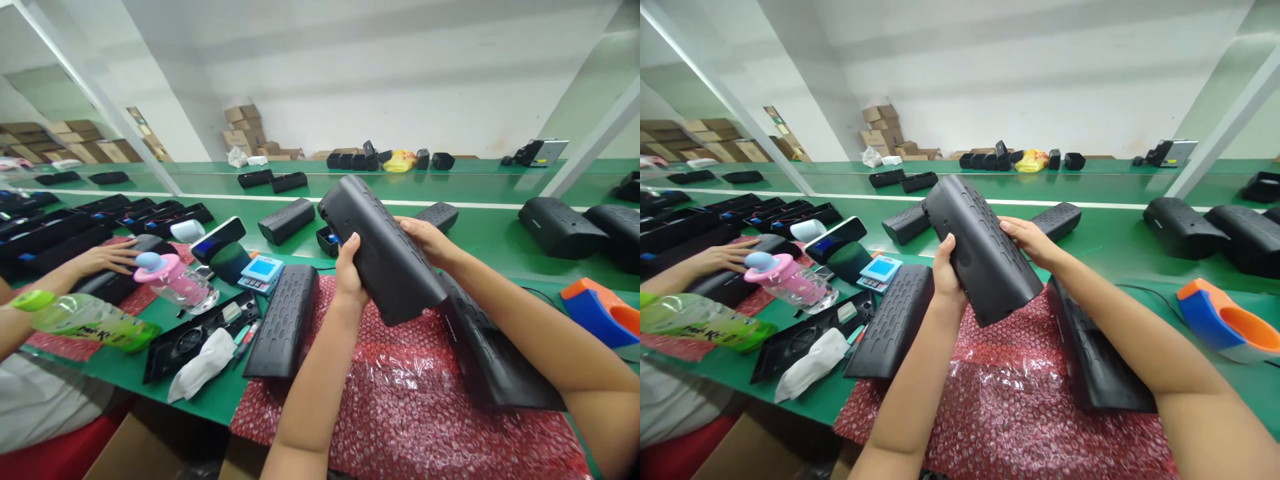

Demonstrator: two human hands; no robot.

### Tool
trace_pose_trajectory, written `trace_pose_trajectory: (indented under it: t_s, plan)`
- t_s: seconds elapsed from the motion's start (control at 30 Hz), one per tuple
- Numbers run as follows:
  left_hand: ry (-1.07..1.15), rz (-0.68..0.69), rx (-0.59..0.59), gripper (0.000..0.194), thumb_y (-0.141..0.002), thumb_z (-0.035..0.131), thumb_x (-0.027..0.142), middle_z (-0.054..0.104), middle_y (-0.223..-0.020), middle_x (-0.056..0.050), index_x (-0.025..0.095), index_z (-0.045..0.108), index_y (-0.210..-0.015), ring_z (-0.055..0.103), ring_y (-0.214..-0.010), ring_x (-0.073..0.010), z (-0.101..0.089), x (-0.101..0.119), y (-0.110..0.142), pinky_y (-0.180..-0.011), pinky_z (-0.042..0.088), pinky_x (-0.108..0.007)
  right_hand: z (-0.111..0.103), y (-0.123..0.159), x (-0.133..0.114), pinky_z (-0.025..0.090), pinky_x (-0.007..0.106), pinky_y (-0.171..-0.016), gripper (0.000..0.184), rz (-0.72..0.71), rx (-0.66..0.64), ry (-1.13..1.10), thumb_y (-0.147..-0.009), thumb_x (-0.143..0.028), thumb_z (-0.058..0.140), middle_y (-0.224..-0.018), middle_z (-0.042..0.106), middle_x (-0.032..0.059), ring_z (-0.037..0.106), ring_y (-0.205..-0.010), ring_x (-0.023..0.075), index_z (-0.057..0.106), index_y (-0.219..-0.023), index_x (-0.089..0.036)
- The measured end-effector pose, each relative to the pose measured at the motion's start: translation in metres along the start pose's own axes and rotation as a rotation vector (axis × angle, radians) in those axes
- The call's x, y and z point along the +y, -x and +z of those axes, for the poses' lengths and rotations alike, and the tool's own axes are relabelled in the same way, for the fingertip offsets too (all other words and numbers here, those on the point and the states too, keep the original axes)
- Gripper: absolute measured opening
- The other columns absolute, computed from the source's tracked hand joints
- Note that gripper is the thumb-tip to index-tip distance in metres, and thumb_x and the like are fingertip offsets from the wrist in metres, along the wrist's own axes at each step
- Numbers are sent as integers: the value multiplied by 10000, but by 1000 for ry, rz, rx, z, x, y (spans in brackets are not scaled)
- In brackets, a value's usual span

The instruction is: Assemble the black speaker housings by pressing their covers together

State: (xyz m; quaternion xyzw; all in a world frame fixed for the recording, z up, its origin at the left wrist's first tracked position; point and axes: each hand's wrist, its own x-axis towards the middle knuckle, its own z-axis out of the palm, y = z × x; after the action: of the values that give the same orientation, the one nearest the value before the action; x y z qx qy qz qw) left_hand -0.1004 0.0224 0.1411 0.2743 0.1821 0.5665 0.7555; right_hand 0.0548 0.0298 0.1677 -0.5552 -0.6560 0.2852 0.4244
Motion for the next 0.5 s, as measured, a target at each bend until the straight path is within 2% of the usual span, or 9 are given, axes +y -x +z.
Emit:
trace_pose_trajectory:
  t_s: [0.1,0.2,0.3,0.43,0.5]
  plan:
    - [1,242,78,742,-722,697,392,620,-1341,-102,208,448,-1397,608,-1214,-296,-3,-1,-4,-1023,508,-430,-4,-1,-13,520,363,-921,452,-49,-115,-32,-879,-418,476,-1173,677,97,607,-1129,266,657,-1185,-139]
    - [-46,457,128,833,-775,699,361,570,-1412,-54,309,292,-1500,621,-1202,-251,0,-3,0,-1032,510,-399,-3,2,-35,555,374,-841,649,-58,-279,-7,-732,-459,632,-1236,636,80,616,-1090,309,569,-1308,-165]
    - [-106,531,169,867,-812,692,383,545,-1442,-39,348,210,-1532,619,-1211,-245,3,2,8,-1052,509,-398,3,5,-54,569,354,-751,822,-85,-316,15,-651,-406,729,-1233,618,81,635,-1005,297,473,-1396,-171]
    - [-230,623,170,954,-772,751,410,456,-1522,-15,387,176,-1533,555,-1298,-253,1,15,14,-1122,456,-425,15,5,-61,564,335,-692,802,-92,-305,-74,-626,-336,719,-1151,623,65,625,-949,275,471,-1372,-180]
    - [-296,682,163,984,-753,772,427,395,-1563,-5,397,169,-1530,506,-1349,-253,-1,19,15,-1154,423,-426,19,5,-60,555,342,-709,789,-111,-306,-145,-607,-320,720,-1086,624,53,610,-954,276,483,-1345,-175]
